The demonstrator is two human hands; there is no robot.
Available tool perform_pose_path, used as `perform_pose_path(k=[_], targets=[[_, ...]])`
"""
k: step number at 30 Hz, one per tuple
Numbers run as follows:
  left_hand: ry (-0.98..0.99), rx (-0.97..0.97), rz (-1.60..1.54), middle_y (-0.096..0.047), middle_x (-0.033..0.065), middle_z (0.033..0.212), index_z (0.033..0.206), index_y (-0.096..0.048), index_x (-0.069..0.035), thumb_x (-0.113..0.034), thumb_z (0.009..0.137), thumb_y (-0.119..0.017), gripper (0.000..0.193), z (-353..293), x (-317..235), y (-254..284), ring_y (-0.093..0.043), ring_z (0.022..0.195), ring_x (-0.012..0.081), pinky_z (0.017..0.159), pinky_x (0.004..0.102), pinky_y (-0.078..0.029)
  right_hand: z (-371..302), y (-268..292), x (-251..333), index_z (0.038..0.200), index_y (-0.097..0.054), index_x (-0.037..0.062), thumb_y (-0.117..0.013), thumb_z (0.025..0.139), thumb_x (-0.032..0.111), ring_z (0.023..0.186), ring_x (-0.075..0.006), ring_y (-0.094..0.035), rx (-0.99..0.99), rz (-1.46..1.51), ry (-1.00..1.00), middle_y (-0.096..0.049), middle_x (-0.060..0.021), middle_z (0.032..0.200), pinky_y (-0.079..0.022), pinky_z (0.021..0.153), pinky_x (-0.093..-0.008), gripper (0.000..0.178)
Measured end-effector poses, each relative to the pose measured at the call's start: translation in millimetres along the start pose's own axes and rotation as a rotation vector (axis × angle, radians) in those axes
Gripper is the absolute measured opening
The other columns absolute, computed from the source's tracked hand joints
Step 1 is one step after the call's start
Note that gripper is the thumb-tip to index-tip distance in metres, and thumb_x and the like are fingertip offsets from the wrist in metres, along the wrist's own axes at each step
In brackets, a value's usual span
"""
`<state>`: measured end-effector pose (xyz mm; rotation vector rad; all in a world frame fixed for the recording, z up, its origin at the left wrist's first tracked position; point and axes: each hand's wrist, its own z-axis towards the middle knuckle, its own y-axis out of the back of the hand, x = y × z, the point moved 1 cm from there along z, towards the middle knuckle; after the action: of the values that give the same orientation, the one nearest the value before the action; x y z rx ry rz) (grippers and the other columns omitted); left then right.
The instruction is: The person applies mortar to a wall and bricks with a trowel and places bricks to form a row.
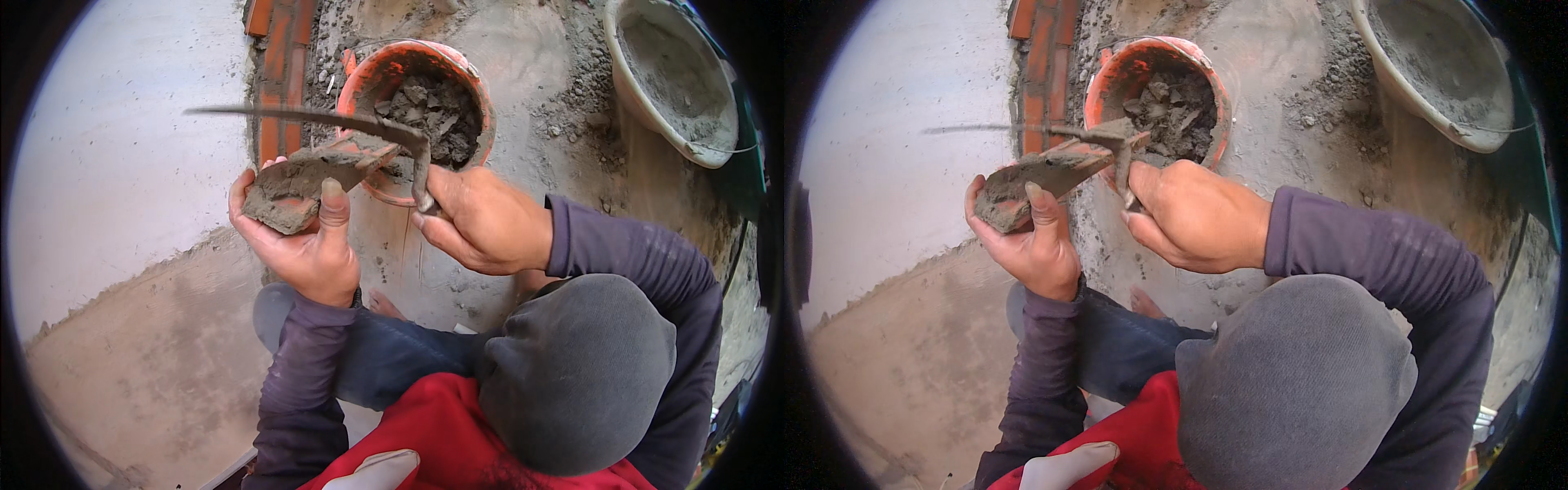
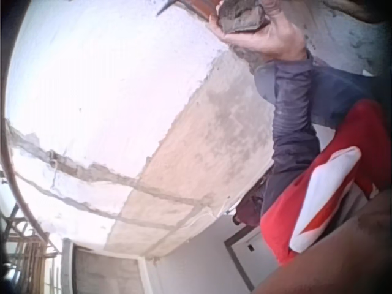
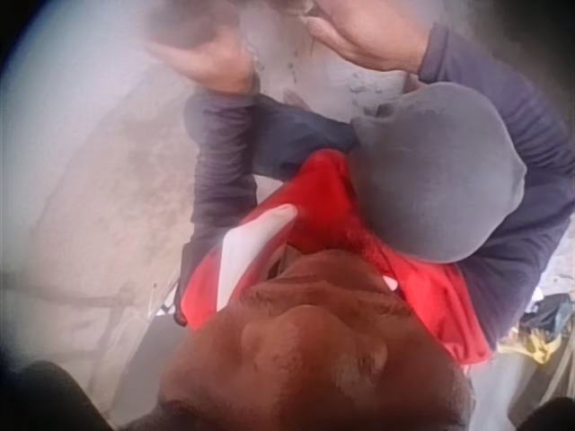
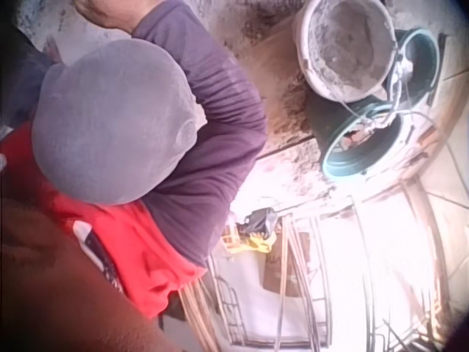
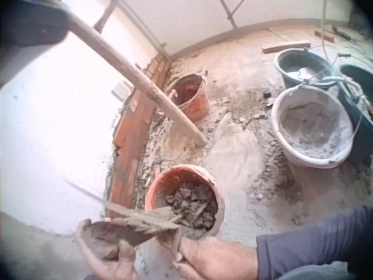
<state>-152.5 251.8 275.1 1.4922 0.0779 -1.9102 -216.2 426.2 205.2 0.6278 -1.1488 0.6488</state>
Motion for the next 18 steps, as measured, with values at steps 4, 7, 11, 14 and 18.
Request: perform_pose_path(k=[4,7,11,14,18], targets=[[-0.016,0.022,-0.020,-0.044,0.0167,0.129,0.140,-0.024,-0.001,-0.017,0.081,-0.080,0.083,1,6,0,-0.045,0.120,0.0232,0.103,0.0368,-0.040,-5,-14,-34,0.088,-0.046,-0.0041,-0.058,0.088,0.011,0.071,-0.0477,-0.057,0.085,-0.211,-0.248,-0.055,-0.0268,0.070,-0.043,0.060,-0.0512,0.019],[0.035,0.005,-0.035,-0.044,0.0167,0.129,0.139,-0.024,-0.001,-0.018,0.080,-0.081,0.083,0,2,1,-0.043,0.123,0.0237,0.105,0.0372,-0.039,-3,-12,-21,0.088,-0.046,-0.0050,-0.058,0.087,0.011,0.071,-0.0482,-0.057,-0.043,-0.140,-0.068,-0.055,-0.0278,0.069,-0.043,0.060,-0.0517,0.020],[-0.048,-0.025,-0.054,-0.044,0.0168,0.129,0.140,-0.025,-0.002,-0.018,0.081,-0.080,0.083,4,-5,-3,-0.044,0.123,0.0238,0.104,0.0371,-0.040,1,-8,-15,0.088,-0.047,-0.0095,-0.057,0.087,0.013,0.067,-0.0496,-0.058,0.059,-0.125,-0.091,-0.057,-0.0281,0.065,-0.046,0.061,-0.0528,0.025],[-0.007,0.029,-0.002,-0.044,0.0173,0.129,0.140,-0.024,-0.002,-0.018,0.081,-0.080,0.083,2,8,3,-0.045,0.121,0.0238,0.103,0.0368,-0.040,-2,-13,-34,0.087,-0.047,-0.0094,-0.057,0.087,0.013,0.068,-0.0497,-0.058,0.044,-0.204,-0.180,-0.057,-0.0286,0.066,-0.046,0.061,-0.0529,0.024],[0.009,0.006,-0.057,-0.045,0.0178,0.129,0.140,-0.024,-0.002,-0.016,0.082,-0.079,0.081,2,0,1,-0.046,0.121,0.0238,0.103,0.0364,-0.041,1,-8,-14,0.086,-0.046,-0.0080,-0.058,0.086,0.010,0.067,-0.0492,-0.057,-0.011,-0.084,-0.013,-0.055,-0.0277,0.065,-0.045,0.059,-0.0518,0.022]])
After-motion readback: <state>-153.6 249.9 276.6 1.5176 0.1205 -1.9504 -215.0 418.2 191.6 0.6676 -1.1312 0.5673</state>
